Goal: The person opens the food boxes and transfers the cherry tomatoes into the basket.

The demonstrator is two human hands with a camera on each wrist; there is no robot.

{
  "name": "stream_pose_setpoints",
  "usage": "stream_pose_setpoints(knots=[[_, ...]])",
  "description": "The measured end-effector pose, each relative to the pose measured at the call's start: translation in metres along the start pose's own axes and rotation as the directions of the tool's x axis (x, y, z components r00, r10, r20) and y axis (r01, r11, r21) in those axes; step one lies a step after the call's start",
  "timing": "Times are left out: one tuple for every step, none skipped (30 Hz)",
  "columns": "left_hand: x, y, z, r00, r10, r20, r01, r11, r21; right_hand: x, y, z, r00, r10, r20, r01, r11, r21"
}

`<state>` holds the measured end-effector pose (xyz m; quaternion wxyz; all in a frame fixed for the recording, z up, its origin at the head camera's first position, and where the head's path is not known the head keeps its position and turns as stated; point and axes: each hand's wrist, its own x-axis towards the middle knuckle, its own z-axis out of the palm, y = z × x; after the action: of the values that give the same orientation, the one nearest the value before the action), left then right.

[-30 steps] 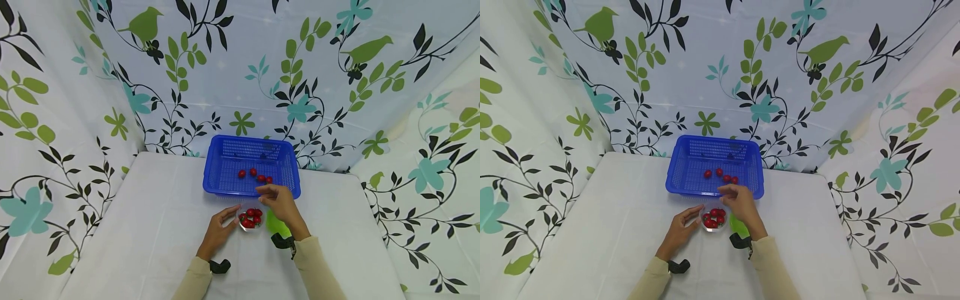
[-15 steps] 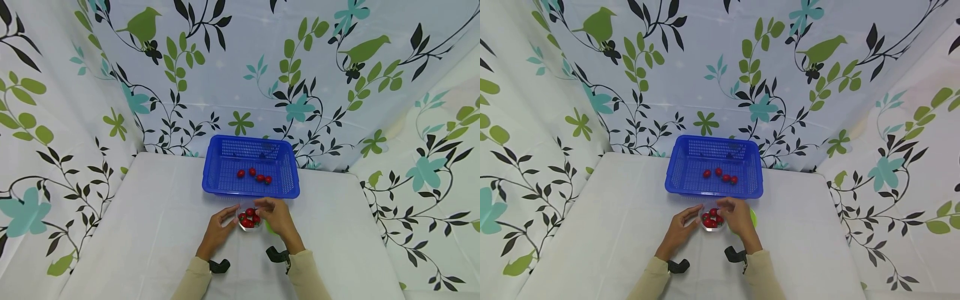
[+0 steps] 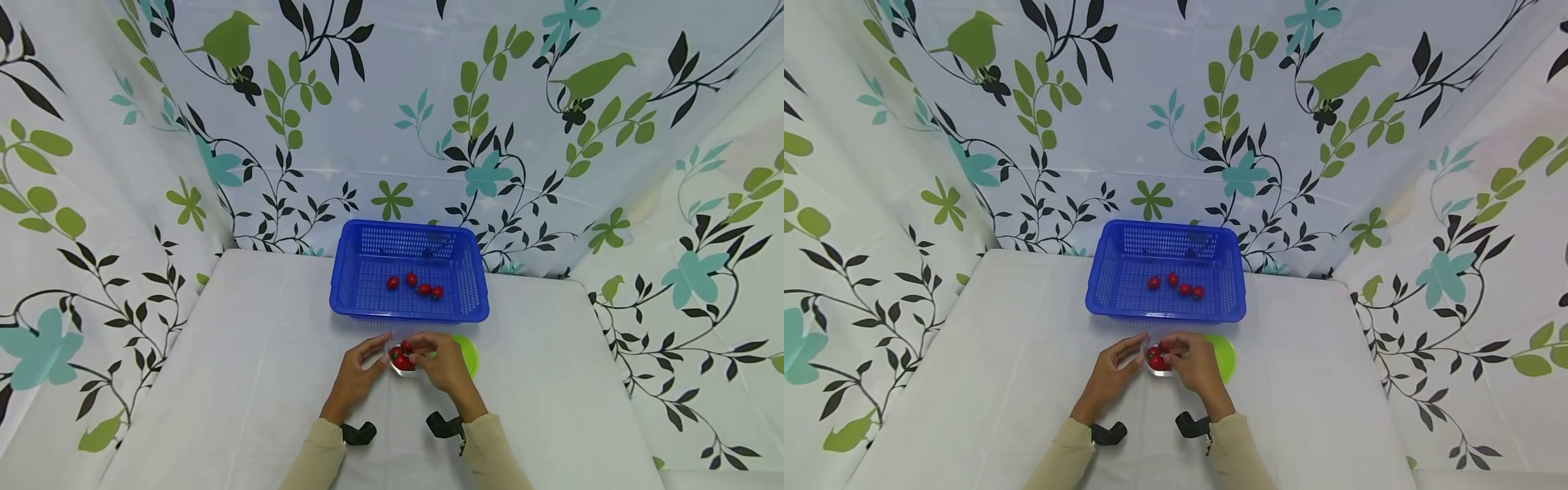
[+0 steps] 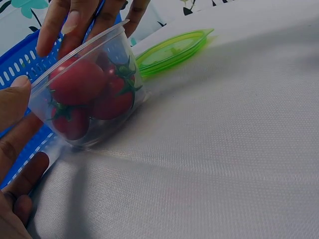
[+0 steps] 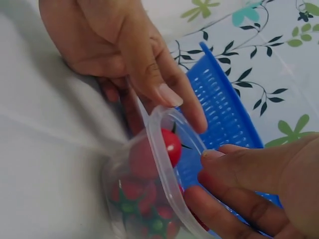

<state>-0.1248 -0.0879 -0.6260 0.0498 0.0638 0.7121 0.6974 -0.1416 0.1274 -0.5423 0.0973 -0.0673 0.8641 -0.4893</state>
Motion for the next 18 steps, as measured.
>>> stream_pose_setpoints(knots=[[0.000,0.000,0.000,1.000,0.004,0.000,-0.004,1.000,-0.003,0.000,0.000,0.001,1.000,0.000,0.006,0.000,1.000,-0.002],[0.000,0.000,0.000,1.000,0.005,0.000,-0.005,1.000,-0.005,0.000,0.000,0.001,1.000,-0.002,0.013,0.002,1.000,-0.004],[0.000,0.000,0.001,1.000,0.005,-0.001,-0.005,1.000,-0.008,0.000,0.000,0.002,1.000,-0.006,0.020,0.006,1.000,-0.007],[0.000,0.000,0.001,1.000,0.006,-0.003,-0.006,1.000,-0.008,0.000,0.000,0.003,1.000,-0.006,0.029,0.006,1.000,-0.006],[0.000,0.000,0.001,1.000,0.006,-0.005,-0.006,1.000,-0.008,0.000,0.000,0.004,0.999,-0.007,0.036,0.007,1.000,-0.009],[0.001,0.000,0.001,1.000,0.006,-0.008,-0.006,1.000,-0.007,0.000,0.000,0.004,0.999,-0.005,0.043,0.005,1.000,-0.011],[0.001,0.000,0.001,1.000,0.010,-0.009,-0.010,1.000,-0.002,0.000,0.000,0.005,0.999,-0.011,0.049,0.012,1.000,-0.017],[0.001,0.000,0.001,1.000,0.008,-0.008,-0.008,1.000,0.000,0.000,0.000,0.006,0.998,-0.012,0.055,0.014,1.000,-0.025],[0.001,0.000,0.000,1.000,0.009,-0.006,-0.009,1.000,0.004,0.000,0.000,0.007,0.998,-0.018,0.060,0.020,0.999,-0.031],[0.001,0.000,0.000,1.000,0.012,-0.003,-0.012,1.000,0.007,0.000,0.001,0.008,0.998,-0.018,0.065,0.021,0.999,-0.040],[0.001,0.001,0.000,1.000,0.012,0.001,-0.012,1.000,0.010,0.000,0.001,0.009,0.998,-0.024,0.067,0.027,0.998,-0.052],[0.001,0.001,0.000,1.000,0.014,0.004,-0.014,1.000,0.012,0.000,0.001,0.010,0.997,-0.027,0.070,0.031,0.998,-0.062],[0.001,0.001,0.000,1.000,0.015,0.007,-0.015,1.000,0.014,0.000,0.001,0.011,0.997,-0.030,0.073,0.035,0.997,-0.071],[0.002,0.000,0.000,1.000,0.012,0.009,-0.012,1.000,0.014,0.001,0.001,0.012,0.997,-0.026,0.074,0.032,0.996,-0.080],[0.002,0.000,0.000,1.000,0.017,0.009,-0.017,1.000,0.015,0.001,0.001,0.013,0.997,-0.027,0.076,0.034,0.996,-0.085],[0.002,0.000,0.000,1.000,0.018,0.006,-0.018,1.000,0.016,0.001,0.001,0.013,0.997,-0.023,0.078,0.030,0.996,-0.089],[0.002,-0.001,0.000,1.000,0.018,0.002,-0.018,1.000,0.017,0.002,0.000,0.014,0.997,-0.022,0.079,0.029,0.996,-0.088],[0.002,-0.001,0.000,1.000,0.020,-0.002,-0.020,1.000,0.016,0.002,0.000,0.015,0.996,-0.021,0.082,0.028,0.996,-0.086]])
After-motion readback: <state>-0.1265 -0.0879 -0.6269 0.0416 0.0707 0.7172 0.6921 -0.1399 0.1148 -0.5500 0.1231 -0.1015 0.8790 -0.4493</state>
